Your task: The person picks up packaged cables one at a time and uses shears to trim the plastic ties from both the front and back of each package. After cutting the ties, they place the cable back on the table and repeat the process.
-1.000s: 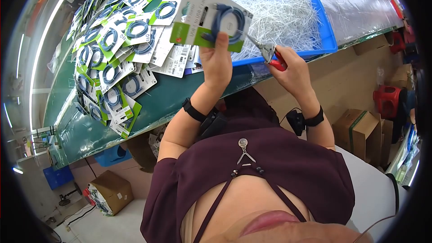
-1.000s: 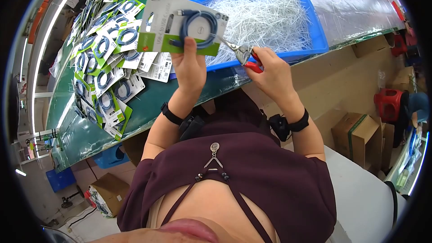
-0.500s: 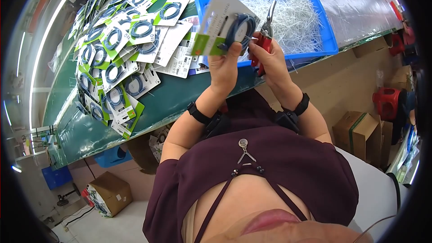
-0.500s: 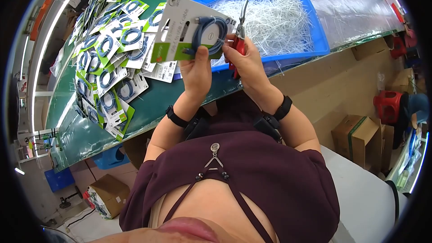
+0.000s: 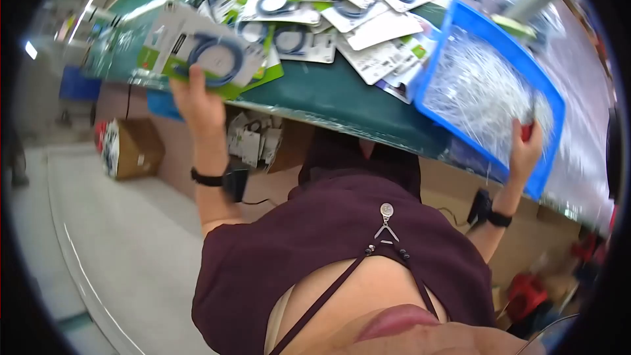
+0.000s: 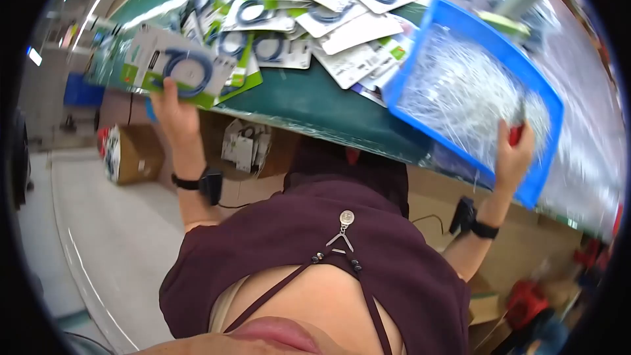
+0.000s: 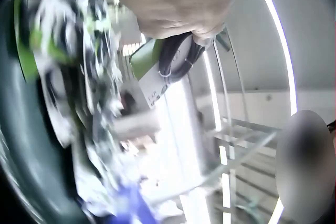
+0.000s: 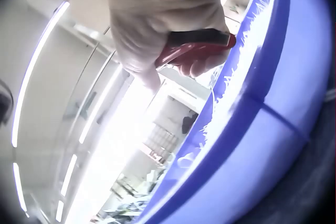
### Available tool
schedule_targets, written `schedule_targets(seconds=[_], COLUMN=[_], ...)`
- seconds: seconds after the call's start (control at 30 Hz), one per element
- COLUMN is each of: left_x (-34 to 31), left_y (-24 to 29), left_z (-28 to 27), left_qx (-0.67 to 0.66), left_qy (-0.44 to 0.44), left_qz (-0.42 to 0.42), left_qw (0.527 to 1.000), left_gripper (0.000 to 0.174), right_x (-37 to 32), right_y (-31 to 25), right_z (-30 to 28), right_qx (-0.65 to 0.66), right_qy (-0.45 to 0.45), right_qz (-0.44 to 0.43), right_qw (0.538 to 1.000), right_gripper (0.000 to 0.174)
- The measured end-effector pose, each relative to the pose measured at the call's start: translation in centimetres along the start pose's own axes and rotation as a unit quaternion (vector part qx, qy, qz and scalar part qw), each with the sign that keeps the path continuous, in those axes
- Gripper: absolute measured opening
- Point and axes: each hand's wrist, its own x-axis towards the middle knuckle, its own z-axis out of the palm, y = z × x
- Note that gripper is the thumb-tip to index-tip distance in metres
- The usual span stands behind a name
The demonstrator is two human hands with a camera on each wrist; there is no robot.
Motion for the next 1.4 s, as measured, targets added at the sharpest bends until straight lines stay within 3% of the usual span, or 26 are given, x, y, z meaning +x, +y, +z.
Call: schedule_targets(seconds=[0.03, 0.1, 0.17, 0.23, 0.27, 0.33, 0.4, 0.47, 0.53, 0.6, 0.63, 0.73, 0.87, 0.93, 1.03, 1.1, 1.13, 1.17, 1.2, 1.23, 1.3, 1.33, 1.37, 1.4], left_x=[-0.3, -1.4, -3.0, -5.6, -5.9, -6.7, -4.5, -2.3, 0.0, 1.3, 1.8, 3.0, 2.8, 1.3, -0.4, -0.8, -1.3, -2.3, -3.2, -3.8, -5.2, -6.0, -6.9, -7.8], left_y=[1.2, 2.5, 1.6, -3.2, -3.7, -5.5, -6.2, -6.9, -10.0, -11.4, -12.4, -14.9, -8.7, -4.1, -1.1, -2.4, -2.5, -3.1, -4.0, -5.1, -5.6, -6.0, -6.4, -7.0], left_z=[-3.4, -11.0, -19.1, -27.2, -27.5, -23.9, -18.7, -12.2, -8.4, -3.9, -3.1, -1.8, -0.7, -0.6, -0.9, -1.7, -2.1, -2.0, 0.5, 3.3, 9.3, 11.6, 14.0, 16.3], left_qx=[0.081, 0.174, 0.442, 0.505, 0.559, 0.622, 0.63, 0.611, 0.625, 0.691, 0.689, 0.762, 0.789, 0.827, 0.818, 0.643, 0.538, 0.543, 0.236, -0.108, -0.292, -0.304, -0.339, -0.373], left_qy=[0.024, 0.066, 0.09, 0.115, 0.122, 0.146, 0.03, -0.046, -0.095, -0.094, -0.095, -0.08, -0.129, -0.224, -0.26, -0.219, -0.188, -0.189, -0.15, -0.095, -0.254, -0.266, -0.32, -0.375], left_qz=[0.012, 0.027, -0.05, -0.043, -0.037, -0.018, 0.063, 0.073, 0.175, 0.149, 0.151, 0.054, 0.026, 0.015, 0.047, 0.045, 0.036, 0.03, -0.119, -0.252, -0.292, -0.307, -0.344, -0.381], left_qw=[0.996, 0.982, 0.891, 0.854, 0.819, 0.769, 0.773, 0.787, 0.754, 0.701, 0.703, 0.641, 0.6, 0.516, 0.511, 0.732, 0.821, 0.818, 0.953, 0.957, 0.875, 0.862, 0.815, 0.759], left_gripper=[0.04, 0.042, 0.05, 0.054, 0.058, 0.063, 0.073, 0.078, 0.085, 0.094, 0.094, 0.097, 0.094, 0.09, 0.086, 0.081, 0.079, 0.079, 0.078, 0.078, 0.084, 0.084, 0.087, 0.091], right_x=[0.1, 0.3, 0.2, -0.1, 0.0, -0.2, -0.7, -1.6, -2.4, -3.5, -3.9, -4.8, -4.7, -4.5, -3.7, -3.6, -3.7, -4.0, -4.2, -4.4, -5.2, -5.7, -6.1, -6.1], right_y=[0.7, 0.5, -1.2, -3.1, -3.7, -4.5, -5.1, -5.5, -5.7, -5.7, -5.7, -6.4, -6.4, -6.2, -7.0, -7.0, -7.1, -7.2, -7.3, -7.4, -6.9, -7.1, -7.6, -8.4], right_z=[-0.2, -0.9, 0.3, 1.1, 1.5, 2.1, 2.5, 2.9, 3.2, 3.1, 2.9, 1.9, 1.5, 0.8, 1.0, 0.9, 0.9, 0.9, 1.1, 1.2, 0.6, 0.6, 0.6, 0.3], right_qx=[0.121, 0.363, 0.401, 0.462, 0.467, 0.463, 0.458, 0.491, 0.508, 0.482, 0.468, 0.435, 0.424, 0.419, 0.397, 0.415, 0.43, 0.444, 0.444, 0.438, 0.411, 0.387, 0.36, 0.268], right_qy=[-0.032, -0.121, -0.125, -0.084, -0.089, -0.123, -0.134, -0.158, -0.165, -0.196, -0.211, -0.218, -0.225, -0.216, -0.256, -0.251, -0.254, -0.258, -0.259, -0.259, -0.252, -0.246, -0.237, -0.198], right_qz=[0.059, 0.14, 0.102, 0.045, 0.039, 0.032, 0.028, 0.05, 0.056, 0.061, 0.065, 0.045, 0.051, 0.069, 0.028, 0.027, 0.022, 0.016, 0.021, 0.025, 0.045, 0.033, 0.026, -0.039], right_qw=[0.99, 0.913, 0.901, 0.882, 0.879, 0.877, 0.878, 0.856, 0.844, 0.852, 0.856, 0.873, 0.876, 0.879, 0.881, 0.874, 0.866, 0.858, 0.857, 0.861, 0.875, 0.888, 0.902, 0.942], right_gripper=[0.044, 0.05, 0.051, 0.052, 0.052, 0.056, 0.058, 0.062, 0.064, 0.064, 0.065, 0.064, 0.063, 0.063, 0.063, 0.063, 0.062, 0.062, 0.062, 0.062, 0.063, 0.063, 0.063, 0.062])
